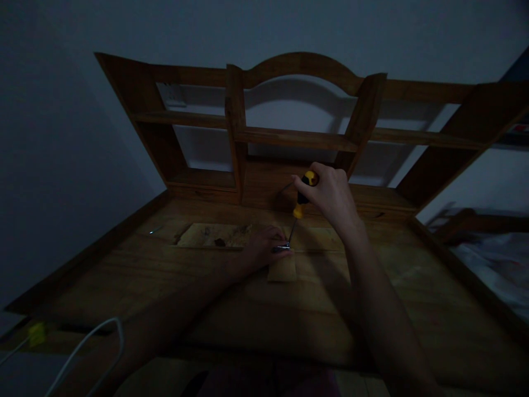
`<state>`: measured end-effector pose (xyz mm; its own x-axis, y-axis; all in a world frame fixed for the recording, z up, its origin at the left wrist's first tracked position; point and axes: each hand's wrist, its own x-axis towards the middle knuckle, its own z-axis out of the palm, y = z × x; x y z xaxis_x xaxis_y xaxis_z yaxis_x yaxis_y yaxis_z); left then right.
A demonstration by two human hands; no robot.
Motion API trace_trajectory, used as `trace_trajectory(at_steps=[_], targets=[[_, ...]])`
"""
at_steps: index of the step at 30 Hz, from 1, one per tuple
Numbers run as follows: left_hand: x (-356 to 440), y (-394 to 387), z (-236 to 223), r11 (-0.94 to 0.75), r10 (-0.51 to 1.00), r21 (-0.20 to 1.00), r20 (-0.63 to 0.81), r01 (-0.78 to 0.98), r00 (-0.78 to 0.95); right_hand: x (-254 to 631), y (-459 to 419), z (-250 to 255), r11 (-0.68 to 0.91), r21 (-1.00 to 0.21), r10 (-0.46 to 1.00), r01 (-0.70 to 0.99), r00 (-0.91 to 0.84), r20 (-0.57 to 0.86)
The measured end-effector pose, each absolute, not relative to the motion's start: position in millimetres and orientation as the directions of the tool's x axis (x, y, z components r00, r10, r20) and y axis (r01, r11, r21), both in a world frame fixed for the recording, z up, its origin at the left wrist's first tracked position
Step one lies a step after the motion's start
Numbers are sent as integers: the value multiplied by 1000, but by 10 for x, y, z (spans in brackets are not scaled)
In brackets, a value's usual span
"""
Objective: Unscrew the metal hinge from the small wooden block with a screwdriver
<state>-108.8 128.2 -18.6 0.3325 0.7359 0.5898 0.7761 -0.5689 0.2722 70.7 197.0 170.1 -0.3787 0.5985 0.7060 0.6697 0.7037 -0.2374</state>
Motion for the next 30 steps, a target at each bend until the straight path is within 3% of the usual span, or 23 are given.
trace_trajectory(at_steps=[30], targets=[[-1084,1276,-157,-570,740,260,574,779,350,698,1946,1716,711,-247,597,658,-380,707]])
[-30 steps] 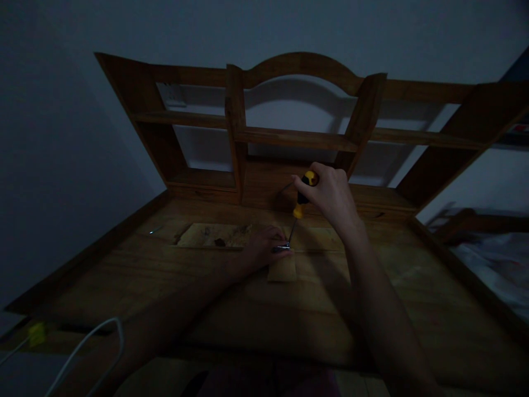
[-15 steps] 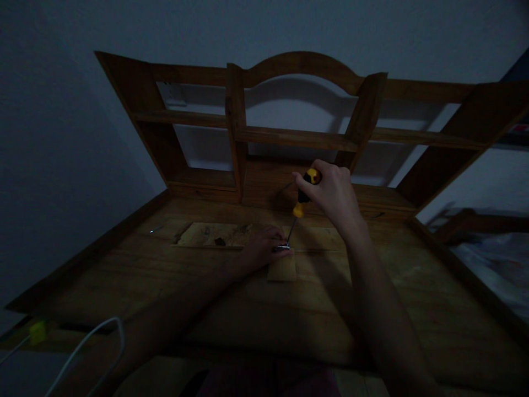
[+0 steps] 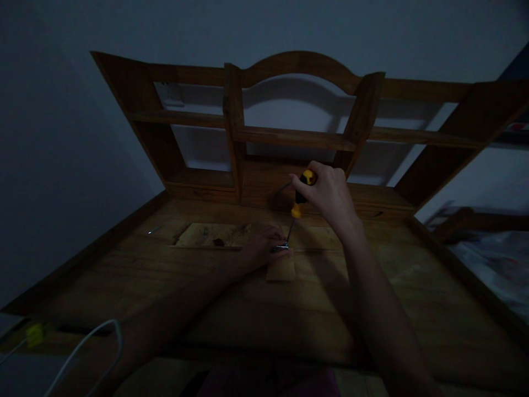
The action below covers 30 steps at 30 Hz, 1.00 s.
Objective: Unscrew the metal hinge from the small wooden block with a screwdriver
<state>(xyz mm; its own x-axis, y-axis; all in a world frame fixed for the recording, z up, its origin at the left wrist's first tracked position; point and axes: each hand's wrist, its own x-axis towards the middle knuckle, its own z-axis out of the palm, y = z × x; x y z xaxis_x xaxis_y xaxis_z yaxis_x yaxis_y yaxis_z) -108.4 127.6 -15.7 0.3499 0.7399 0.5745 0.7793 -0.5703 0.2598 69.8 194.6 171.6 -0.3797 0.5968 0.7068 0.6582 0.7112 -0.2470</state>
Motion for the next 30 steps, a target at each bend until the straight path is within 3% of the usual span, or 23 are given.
trace_trajectory(at_steps=[19,30], targets=[[-1088,1280,-158,-572,747,268,561,775,357,672,1966,1690,719,-255,602,646,-397,692],[-1101,1305,-211,-574,741,267,571,775,352,776,1814,1761,768,-194,588,610,-553,590]])
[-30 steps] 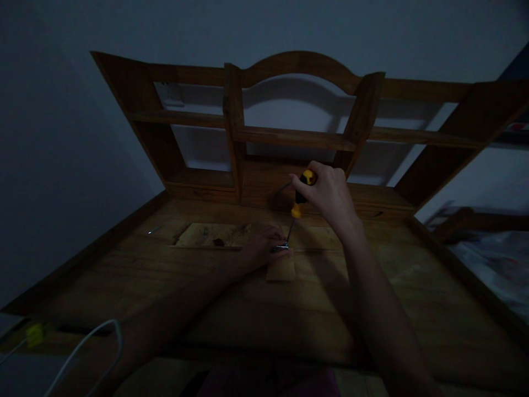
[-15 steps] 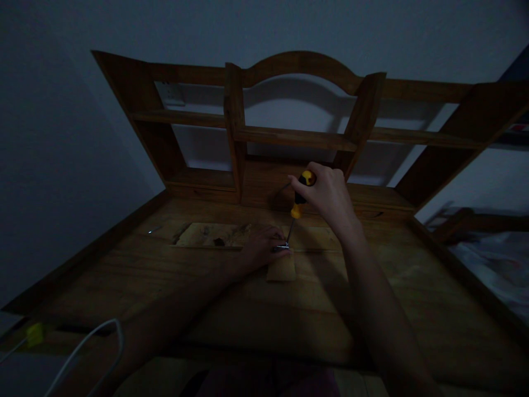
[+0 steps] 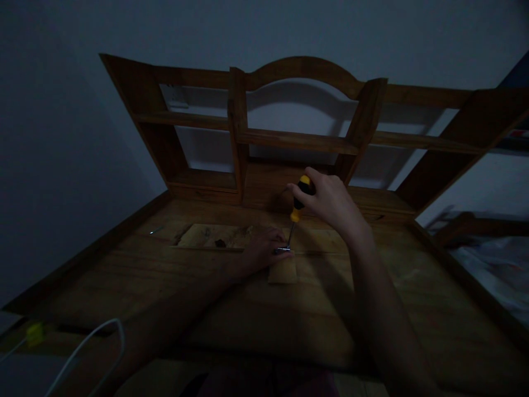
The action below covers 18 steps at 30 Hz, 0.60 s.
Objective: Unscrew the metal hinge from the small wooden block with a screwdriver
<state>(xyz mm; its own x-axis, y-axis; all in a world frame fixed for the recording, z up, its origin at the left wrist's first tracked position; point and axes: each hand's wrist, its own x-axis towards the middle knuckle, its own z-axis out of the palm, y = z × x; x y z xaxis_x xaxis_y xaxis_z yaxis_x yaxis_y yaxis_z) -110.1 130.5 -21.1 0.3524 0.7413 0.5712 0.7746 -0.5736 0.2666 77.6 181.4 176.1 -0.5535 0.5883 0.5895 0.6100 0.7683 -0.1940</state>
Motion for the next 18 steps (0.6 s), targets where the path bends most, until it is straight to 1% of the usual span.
trace_trajectory(at_steps=[4,8,15,18], targets=[[-1092,1304,-207,-559,762,294,551,776,340,831,1744,1820,801,-255,587,541,-627,512],[-1084,1280,-185,-566,755,292,560,771,342,835,1738,1846,831,-285,555,477,-671,492],[-1077,1289,-177,-577,727,257,594,775,344,792,1832,1750,872,-183,471,454,-674,569],[-1082,1308,-189,-593,719,257,597,763,357,789,1824,1729,883,-171,449,436,-682,578]])
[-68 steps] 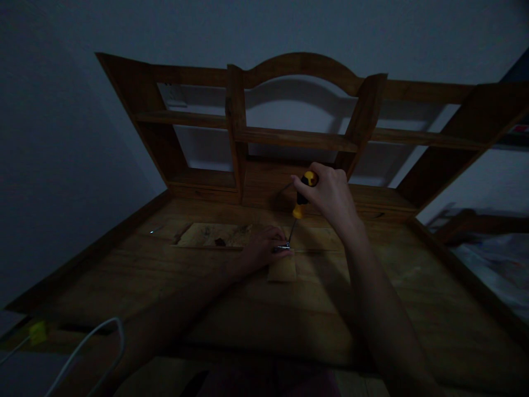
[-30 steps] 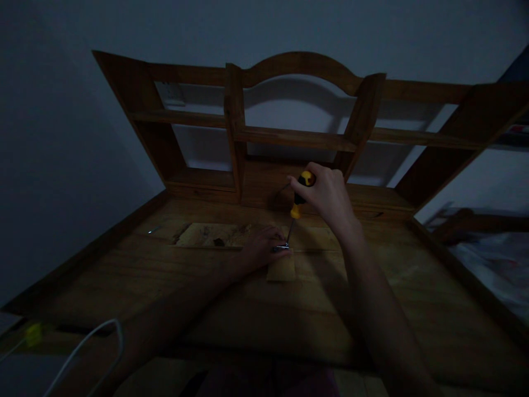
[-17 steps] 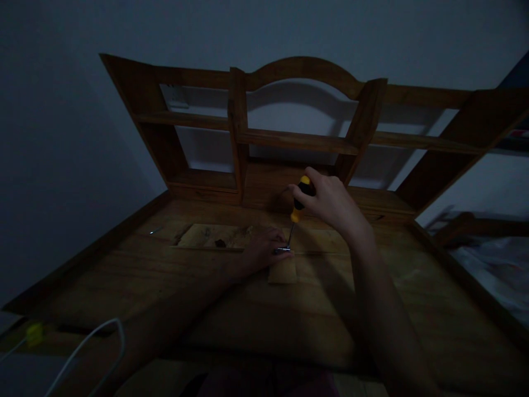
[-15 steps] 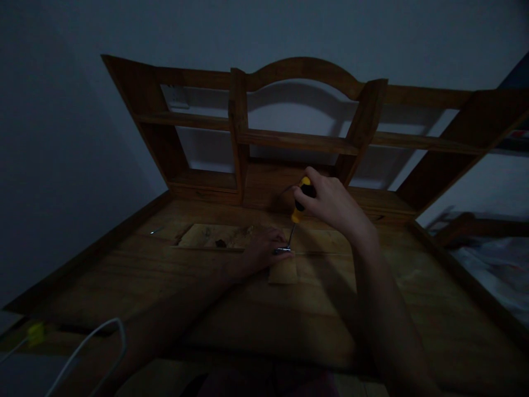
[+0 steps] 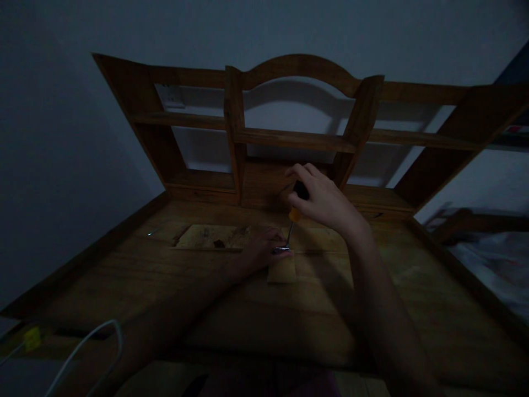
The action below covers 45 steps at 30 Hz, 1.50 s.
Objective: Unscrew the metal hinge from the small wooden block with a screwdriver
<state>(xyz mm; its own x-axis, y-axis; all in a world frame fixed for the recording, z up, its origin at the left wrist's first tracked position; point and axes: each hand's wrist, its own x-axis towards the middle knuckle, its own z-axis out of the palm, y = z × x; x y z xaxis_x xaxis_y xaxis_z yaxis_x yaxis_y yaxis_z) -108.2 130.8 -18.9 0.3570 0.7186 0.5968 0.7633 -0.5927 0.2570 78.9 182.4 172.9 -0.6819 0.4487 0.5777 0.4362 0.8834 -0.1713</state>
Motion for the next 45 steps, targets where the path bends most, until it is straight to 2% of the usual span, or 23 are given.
trace_trajectory(at_steps=[9,16,23,29,32,37,42,45], targets=[[-1041,1252,-101,-592,722,261,593,763,357,756,1847,1737,895,-142,413,423,-665,623],[-1015,1228,-88,-526,776,356,572,772,265,761,1790,1742,899,-165,416,405,-676,609],[-1029,1257,-134,-556,757,320,577,767,308,773,1786,1784,869,-111,447,482,-669,594],[-1038,1250,-106,-515,752,331,618,791,231,777,1768,1767,891,-152,427,427,-678,598],[-1031,1234,-71,-480,763,332,614,812,200,778,1741,1775,875,-170,461,454,-670,582],[-1024,1234,-45,-460,778,313,593,831,208,794,1770,1780,841,-117,494,529,-658,568],[-1036,1211,-15,-459,793,374,581,806,183,791,1776,1769,881,-122,437,456,-689,578],[-1038,1180,11,-449,808,426,570,786,153,781,1738,1774,879,-153,455,451,-698,553]])
